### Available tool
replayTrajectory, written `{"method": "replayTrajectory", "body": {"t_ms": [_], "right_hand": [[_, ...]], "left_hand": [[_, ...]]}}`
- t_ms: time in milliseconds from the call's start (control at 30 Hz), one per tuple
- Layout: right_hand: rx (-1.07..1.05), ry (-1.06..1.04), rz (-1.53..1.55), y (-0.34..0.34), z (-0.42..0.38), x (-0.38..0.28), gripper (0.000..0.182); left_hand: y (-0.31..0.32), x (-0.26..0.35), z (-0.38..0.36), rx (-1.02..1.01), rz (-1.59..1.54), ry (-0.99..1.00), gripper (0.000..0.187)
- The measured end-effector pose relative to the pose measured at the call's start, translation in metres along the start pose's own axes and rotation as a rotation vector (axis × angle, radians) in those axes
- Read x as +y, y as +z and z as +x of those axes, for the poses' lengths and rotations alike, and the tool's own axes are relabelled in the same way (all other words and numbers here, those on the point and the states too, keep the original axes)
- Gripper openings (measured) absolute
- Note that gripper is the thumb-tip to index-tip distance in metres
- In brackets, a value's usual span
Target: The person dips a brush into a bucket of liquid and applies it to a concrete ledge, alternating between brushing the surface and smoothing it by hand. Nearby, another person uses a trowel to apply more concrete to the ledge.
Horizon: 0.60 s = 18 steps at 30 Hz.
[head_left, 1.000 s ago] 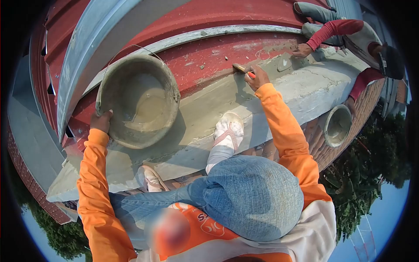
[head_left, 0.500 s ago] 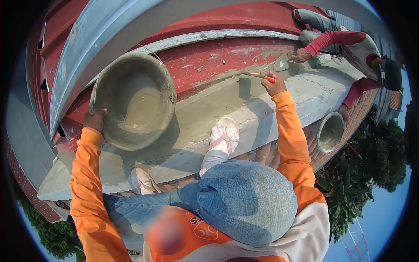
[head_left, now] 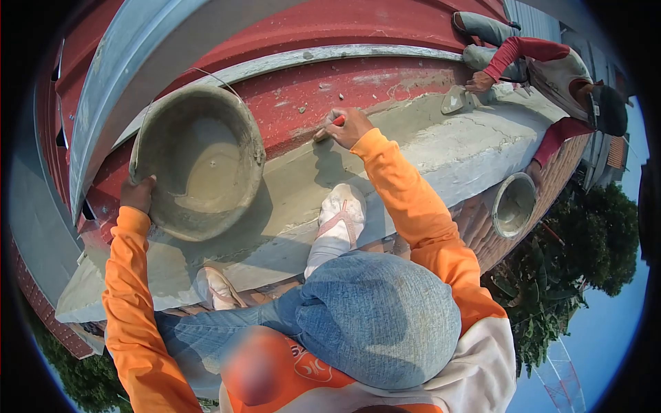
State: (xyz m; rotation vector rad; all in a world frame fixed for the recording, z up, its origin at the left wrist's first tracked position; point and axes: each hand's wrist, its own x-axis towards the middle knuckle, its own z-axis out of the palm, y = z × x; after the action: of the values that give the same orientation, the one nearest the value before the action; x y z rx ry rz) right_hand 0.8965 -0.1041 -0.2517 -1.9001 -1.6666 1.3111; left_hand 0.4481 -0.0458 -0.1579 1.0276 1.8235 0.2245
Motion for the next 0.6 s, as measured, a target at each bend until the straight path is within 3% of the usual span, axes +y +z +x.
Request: {"method": "replayTrajectory", "body": {"t_ms": [67,133,233,267,333,467,533,567,600], "right_hand": [[-0.018,0.248,0.576,-0.024,0.017,0.061,0.008],[0.154,0.477,0.633,-0.064,0.025,0.110,0.006],[0.295,0.648,0.486,-0.110,0.032,0.203,0.006],[0.290,0.650,0.486,-0.108,0.035,0.207,0.006],[0.377,0.490,-0.063,-0.105,0.036,0.194,0.015],[0.121,0.237,-0.353,-0.036,0.012,0.085,0.019],[0.107,0.050,-0.078,-0.007,-0.013,0.033,0.016],[0.110,0.053,-0.077,-0.003,-0.012,0.039,0.016],[0.042,0.083,0.163,0.003,-0.012,0.044,0.014]], "left_hand": [[0.000,0.002,-0.003,0.026,-0.028,-0.001,0.028],[-0.004,-0.006,0.001,0.038,0.008,0.000,0.028],[-0.004,-0.003,0.000,0.038,0.037,0.007,0.028],[-0.003,-0.001,-0.002,0.028,0.035,0.009,0.029],[-0.004,-0.006,0.001,0.026,0.024,0.008,0.028],[-0.007,-0.006,0.005,0.025,0.014,-0.030,0.030],[-0.005,-0.002,0.003,0.030,0.009,-0.024,0.031],[-0.004,0.000,0.002,0.037,0.004,-0.020,0.031],[-0.004,-0.001,0.002,0.030,0.011,-0.021,0.031]]}}
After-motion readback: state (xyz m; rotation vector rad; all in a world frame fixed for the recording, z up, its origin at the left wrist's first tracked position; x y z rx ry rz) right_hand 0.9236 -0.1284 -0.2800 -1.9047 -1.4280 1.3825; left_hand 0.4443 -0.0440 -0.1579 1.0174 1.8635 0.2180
